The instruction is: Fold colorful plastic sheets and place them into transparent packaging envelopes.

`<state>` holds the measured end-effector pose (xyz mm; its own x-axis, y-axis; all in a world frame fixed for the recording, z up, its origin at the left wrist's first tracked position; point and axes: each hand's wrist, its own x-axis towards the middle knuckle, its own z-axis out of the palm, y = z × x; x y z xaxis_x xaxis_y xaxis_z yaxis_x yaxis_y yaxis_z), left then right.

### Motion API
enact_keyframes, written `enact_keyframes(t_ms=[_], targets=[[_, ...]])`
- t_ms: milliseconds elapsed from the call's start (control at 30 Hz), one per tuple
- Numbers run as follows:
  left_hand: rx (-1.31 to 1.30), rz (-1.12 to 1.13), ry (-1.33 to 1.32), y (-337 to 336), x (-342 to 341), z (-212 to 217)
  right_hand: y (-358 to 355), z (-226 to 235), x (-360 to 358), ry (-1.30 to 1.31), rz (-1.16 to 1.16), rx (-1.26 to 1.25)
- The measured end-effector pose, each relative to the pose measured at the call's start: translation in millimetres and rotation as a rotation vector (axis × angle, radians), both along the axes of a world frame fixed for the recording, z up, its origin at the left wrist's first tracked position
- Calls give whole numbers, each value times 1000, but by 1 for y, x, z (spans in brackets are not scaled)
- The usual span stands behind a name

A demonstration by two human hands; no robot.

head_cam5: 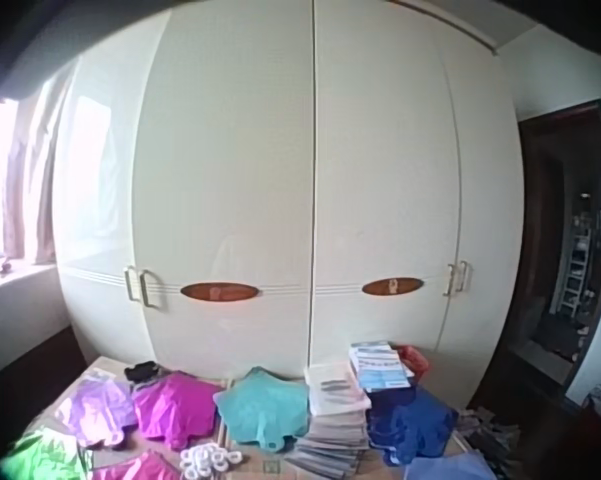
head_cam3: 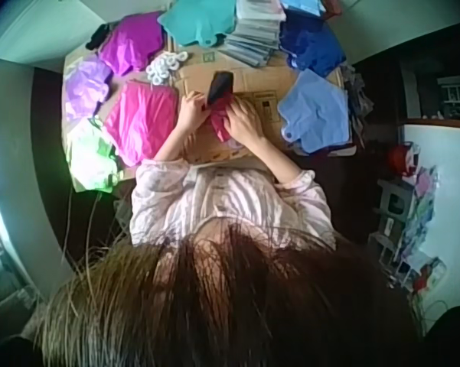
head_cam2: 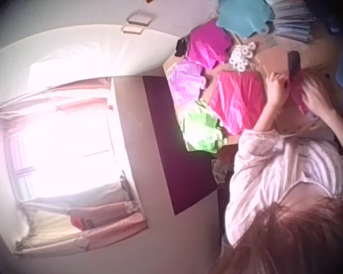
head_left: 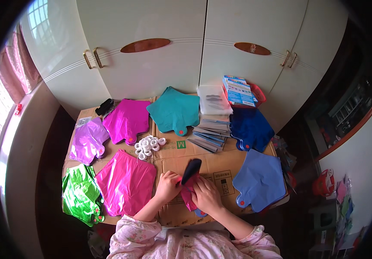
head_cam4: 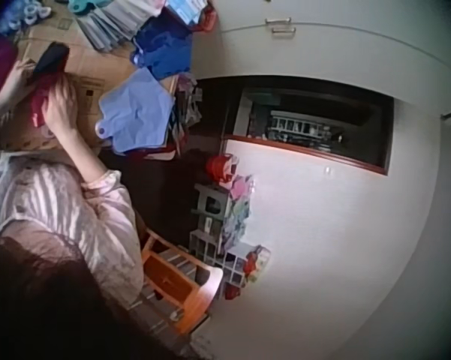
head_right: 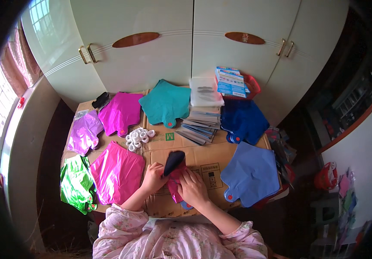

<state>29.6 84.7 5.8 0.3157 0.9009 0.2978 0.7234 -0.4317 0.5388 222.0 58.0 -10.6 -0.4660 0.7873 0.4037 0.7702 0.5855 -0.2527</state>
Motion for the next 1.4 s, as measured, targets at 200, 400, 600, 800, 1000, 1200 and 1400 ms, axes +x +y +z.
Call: enact_keyframes(t_ms=[200, 400, 600, 800, 1000, 1200, 1400], targets=[[107, -72, 8, -3, -2, -1, 0, 6, -2, 82, 3, -24], [187, -111, 33, -4, -4, -6, -1, -2, 1, 46, -7, -74], [247, -141, 67, -5, -6, -3, -2, 3, 9, 0, 36, -146], [311, -210, 180, -9, -10, 1, -6, 0, 10, 44, 24, -22], [343, -247, 422, -21, -11, 6, -6, -11, 18, 72, 56, -25], [302, -242, 518, -32, -10, 8, -6, -8, 19, 17, 62, -34], [252, -235, 553, -37, -7, 12, 14, 7, 54, -100, 259, -433]])
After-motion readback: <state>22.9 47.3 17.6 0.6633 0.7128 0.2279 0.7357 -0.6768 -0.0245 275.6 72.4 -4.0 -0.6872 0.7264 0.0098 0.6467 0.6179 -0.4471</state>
